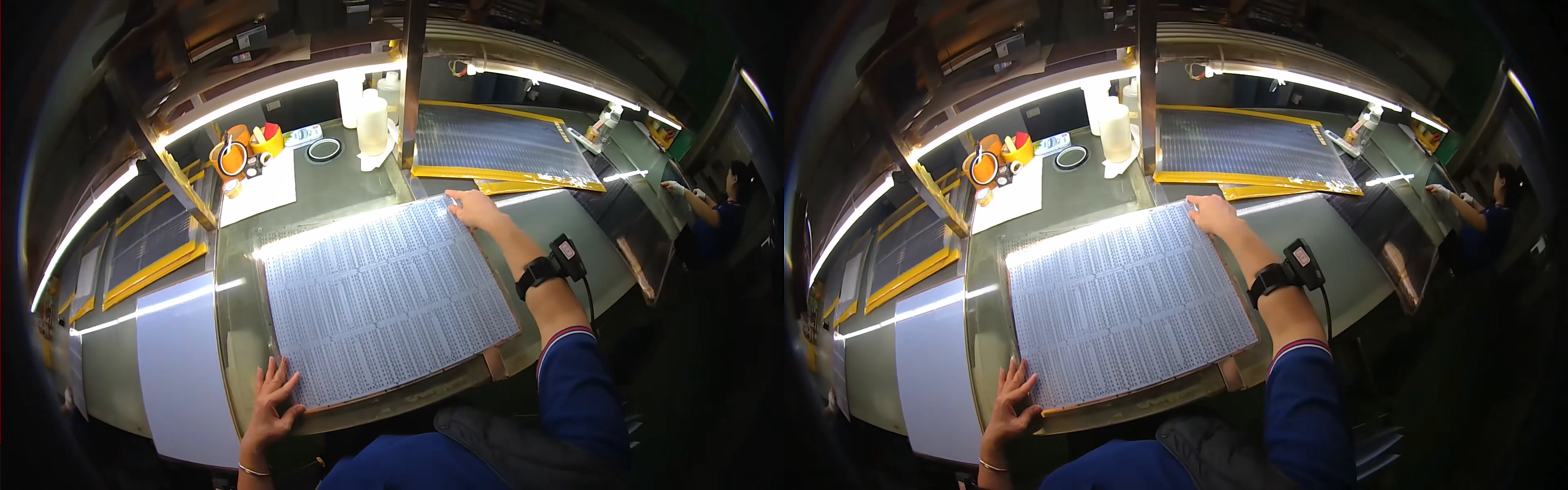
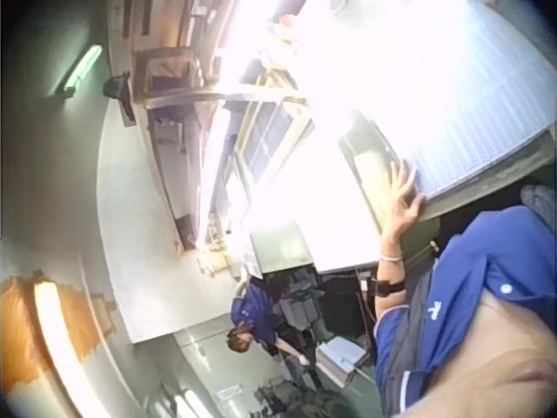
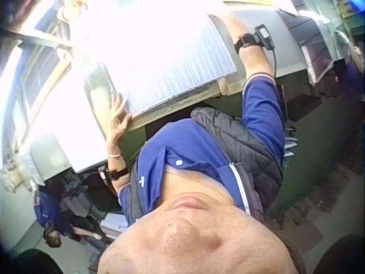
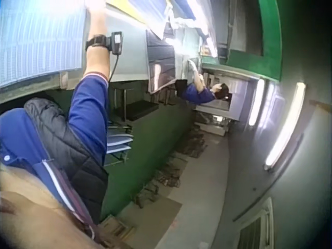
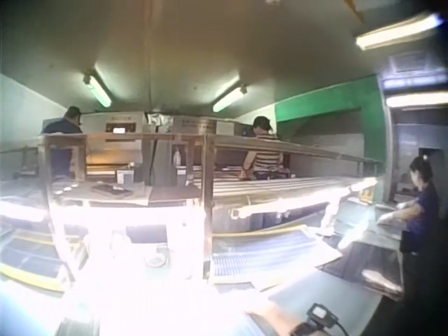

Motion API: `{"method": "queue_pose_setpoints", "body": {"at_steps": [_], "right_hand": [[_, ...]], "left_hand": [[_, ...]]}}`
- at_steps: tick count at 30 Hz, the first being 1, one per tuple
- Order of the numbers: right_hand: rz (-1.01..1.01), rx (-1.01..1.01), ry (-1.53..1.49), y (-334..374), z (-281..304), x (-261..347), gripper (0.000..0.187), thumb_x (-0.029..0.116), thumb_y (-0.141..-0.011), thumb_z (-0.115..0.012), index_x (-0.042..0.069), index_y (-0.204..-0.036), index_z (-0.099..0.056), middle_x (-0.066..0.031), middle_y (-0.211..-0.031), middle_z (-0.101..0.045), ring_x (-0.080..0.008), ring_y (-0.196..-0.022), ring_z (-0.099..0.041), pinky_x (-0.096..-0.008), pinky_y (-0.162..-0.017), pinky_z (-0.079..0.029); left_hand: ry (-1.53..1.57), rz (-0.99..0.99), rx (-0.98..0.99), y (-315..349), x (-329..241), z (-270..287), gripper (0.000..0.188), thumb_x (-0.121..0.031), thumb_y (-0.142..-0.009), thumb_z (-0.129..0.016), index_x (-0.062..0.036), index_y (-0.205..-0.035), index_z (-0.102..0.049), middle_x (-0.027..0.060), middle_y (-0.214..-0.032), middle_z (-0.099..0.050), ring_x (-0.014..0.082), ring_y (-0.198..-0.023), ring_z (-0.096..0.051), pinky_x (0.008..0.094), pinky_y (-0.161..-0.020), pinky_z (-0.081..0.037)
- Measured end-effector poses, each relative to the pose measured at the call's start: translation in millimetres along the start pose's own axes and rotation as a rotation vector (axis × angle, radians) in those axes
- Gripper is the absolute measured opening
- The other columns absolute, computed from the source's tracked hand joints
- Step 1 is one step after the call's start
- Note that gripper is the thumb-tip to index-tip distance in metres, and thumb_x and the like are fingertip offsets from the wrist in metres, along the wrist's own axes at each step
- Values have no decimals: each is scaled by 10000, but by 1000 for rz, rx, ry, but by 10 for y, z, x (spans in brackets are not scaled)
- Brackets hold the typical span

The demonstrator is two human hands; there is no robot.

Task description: Inspecting large technical sheets on a light table and sorting them into vertical racks.

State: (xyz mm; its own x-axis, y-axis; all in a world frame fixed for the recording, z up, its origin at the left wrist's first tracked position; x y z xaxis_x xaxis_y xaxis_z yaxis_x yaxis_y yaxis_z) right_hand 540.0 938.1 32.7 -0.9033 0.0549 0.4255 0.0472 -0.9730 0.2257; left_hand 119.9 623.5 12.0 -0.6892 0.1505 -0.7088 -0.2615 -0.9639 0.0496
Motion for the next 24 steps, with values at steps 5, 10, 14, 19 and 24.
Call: {"method": "queue_pose_setpoints", "body": {"at_steps": [5, 10, 14, 19, 24], "right_hand": [[92, -119, 133, -215, -107, -99, 399, 318, -868, -544, 255, -1262, -543, -155, -1193, -573, -313, -1097, -544, -408, -928, -438], [100, -161, 142, -228, -156, -137, 366, 337, -880, -525, 300, -1243, -559, -192, -1192, -511, -347, -1073, -544, -419, -926, -436], [94, -155, 160, -197, -152, -130, 353, 340, -887, -518, 317, -1237, -562, -186, -1190, -483, -342, -1061, -549, -413, -924, -436], [50, -138, 181, -157, -171, -81, 347, 344, -891, -512, 335, -1235, -561, -179, -1210, -466, -335, -1066, -547, -411, -920, -437], [5, -110, 238, -19, -102, 72, 357, 381, -874, -515, 329, -1223, -571, -170, -1223, -455, -314, -1153, -477, -453, -978, -373]], "left_hand": [[-1, 25, -5, -30, -11, -2, 616, -73, -656, -737, -79, -1244, -555, 164, -1450, -311, 346, -1393, -152, 483, -1120, -10], [1, 37, -1, -42, -16, -1, 618, -84, -644, -721, -64, -1239, -558, 165, -1451, -309, 334, -1396, -144, 476, -1124, 2], [-15, 20, 7, -26, -9, -8, 625, -74, -657, -736, -85, -1253, -548, 158, -1457, -299, 350, -1393, -145, 493, -1117, -11], [-21, 30, 23, 3, 19, -5, 628, -74, -656, -740, -88, -1254, -549, 160, -1465, -282, 351, -1395, -136, 495, -1117, -14], [-100, 51, -51, 28, -77, -17, 690, -88, -674, -731, -59, -1314, -474, 186, -1486, -216, 347, -1397, -130, 490, -1118, -32]]}}
Point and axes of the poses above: each hand's wrist, its own y-axis away from the middle knuckle, its own z-axis out of the back of the hand, x = y × z, the point moved 2 cm from there along -y, towards the middle knuckle
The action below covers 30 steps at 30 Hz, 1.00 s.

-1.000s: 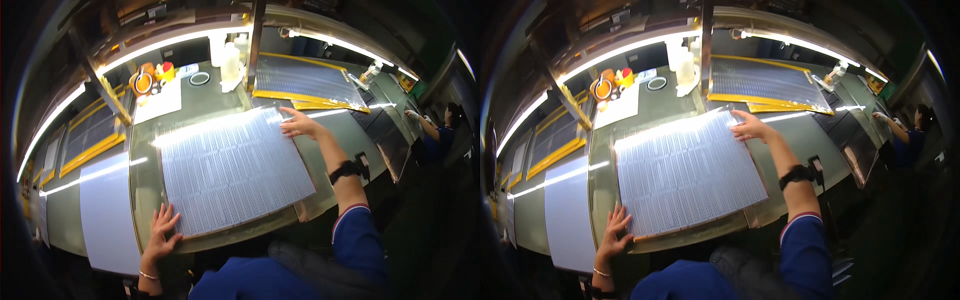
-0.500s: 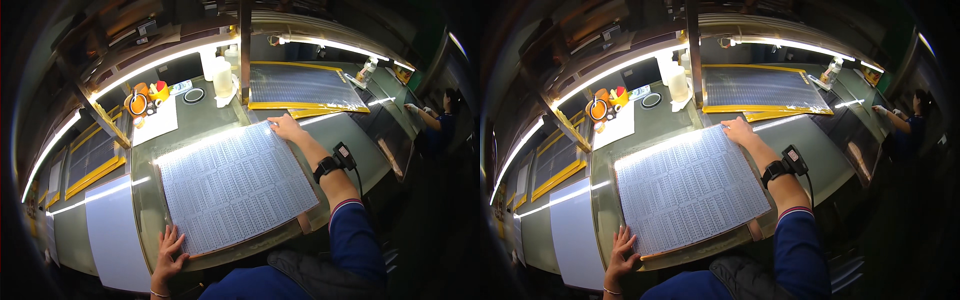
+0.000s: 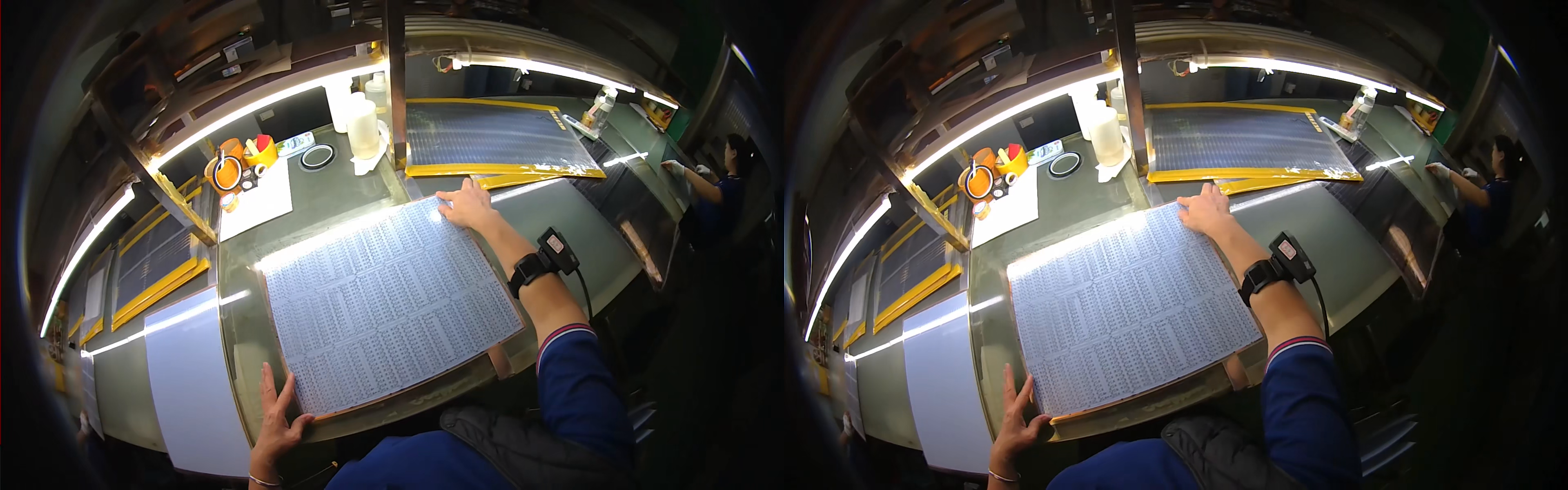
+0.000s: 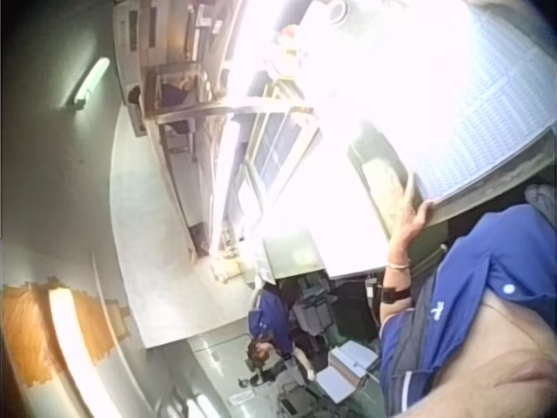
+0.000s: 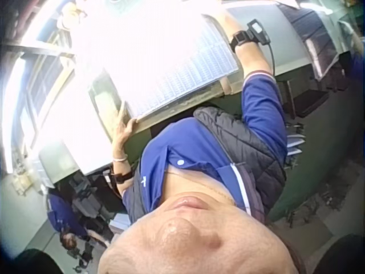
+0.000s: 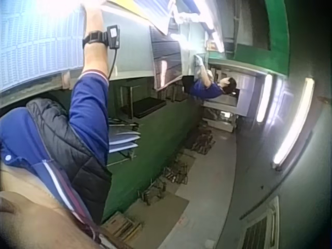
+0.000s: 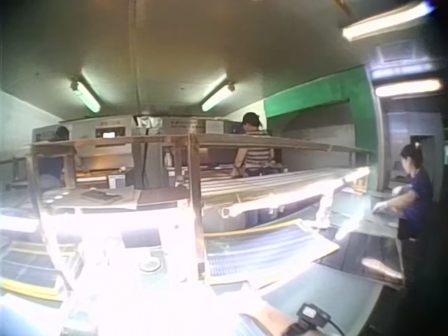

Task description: Inspecting large technical sheets on a light table and sorting them into vertical racks.

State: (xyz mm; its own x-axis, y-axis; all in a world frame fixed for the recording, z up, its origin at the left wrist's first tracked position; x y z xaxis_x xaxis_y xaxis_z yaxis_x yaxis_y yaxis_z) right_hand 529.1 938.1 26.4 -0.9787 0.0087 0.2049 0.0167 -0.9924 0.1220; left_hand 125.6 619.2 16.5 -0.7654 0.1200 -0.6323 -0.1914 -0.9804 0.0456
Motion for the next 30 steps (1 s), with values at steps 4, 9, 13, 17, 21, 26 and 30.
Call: {"method": "queue_pose_setpoints", "body": {"at_steps": [4, 9, 13, 17, 21, 26, 30], "right_hand": [[177, -261, 195, -38, -235, 87, 519, 451, -855, -509, 132, -1264, -536, -140, -1178, -498, -289, -1158, -435, -427, -1017, -297], [100, -416, 1, -21, -598, -26, 624, 421, -881, -433, 16, -1352, -375, -130, -1413, -352, -279, -1314, -297, -449, -1117, -161], [140, -405, -55, 55, -578, 33, 631, 431, -879, -439, 20, -1354, -374, -118, -1429, -337, -283, -1322, -280, -440, -1121, -151], [151, -372, -92, 78, -622, 177, 639, 442, -875, -445, 16, -1347, -383, -112, -1422, -350, -281, -1326, -272, -437, -1121, -147], [143, -378, -96, 66, -585, -32, 657, 461, -865, -463, 16, -1344, -393, -117, -1420, -358, -286, -1331, -271, -442, -1119, -151], [166, -196, -69, 275, -508, -252, 941, 658, -720, -586, 58, -1398, -331, -195, -1485, -196, -323, -1394, -118, -457, -1128, -57], [266, -6, -130, 1217, -350, -566, 1040, 695, -611, -666, 145, -1421, -314, -214, -1494, -132, -326, -1401, -59, -458, -1127, -13]], "left_hand": [[-349, -4, 90, 55, -114, 15, 686, -192, -786, -623, 34, -1365, -332, 221, -1474, -210, 365, -1382, -161, 494, -1117, -66], [-646, -61, 92, -271, -409, -205, 620, -293, -855, -536, 55, -1334, -353, 231, -1425, -299, 352, -1346, -254, 491, -1104, -150], [-535, -247, -147, -1319, -85, -176, 595, -354, -880, -515, 57, -1296, -403, 238, -1379, -365, 357, -1287, -344, 466, -1066, -262], [-557, -55, -474, -1927, 596, 60, 563, -358, -885, -495, 51, -1269, -443, 234, -1348, -408, 341, -1264, -378, 423, -1064, -276], [-546, -34, -529, -2125, 492, 34, 546, -340, -873, -491, 61, -1243, -461, 228, -1313, -445, 329, -1220, -424, 408, -1036, -310], [-495, 80, -492, -2330, 428, 72, 495, -305, -869, -493, 46, -1217, -480, 208, -1230, -516, 310, -1141, -489, 389, -991, -355], [-607, 68, -568, -2230, 913, 127, 469, -291, -899, -453, 29, -1241, -467, 191, -1278, -490, 317, -1178, -460, 391, -1015, -335]]}}
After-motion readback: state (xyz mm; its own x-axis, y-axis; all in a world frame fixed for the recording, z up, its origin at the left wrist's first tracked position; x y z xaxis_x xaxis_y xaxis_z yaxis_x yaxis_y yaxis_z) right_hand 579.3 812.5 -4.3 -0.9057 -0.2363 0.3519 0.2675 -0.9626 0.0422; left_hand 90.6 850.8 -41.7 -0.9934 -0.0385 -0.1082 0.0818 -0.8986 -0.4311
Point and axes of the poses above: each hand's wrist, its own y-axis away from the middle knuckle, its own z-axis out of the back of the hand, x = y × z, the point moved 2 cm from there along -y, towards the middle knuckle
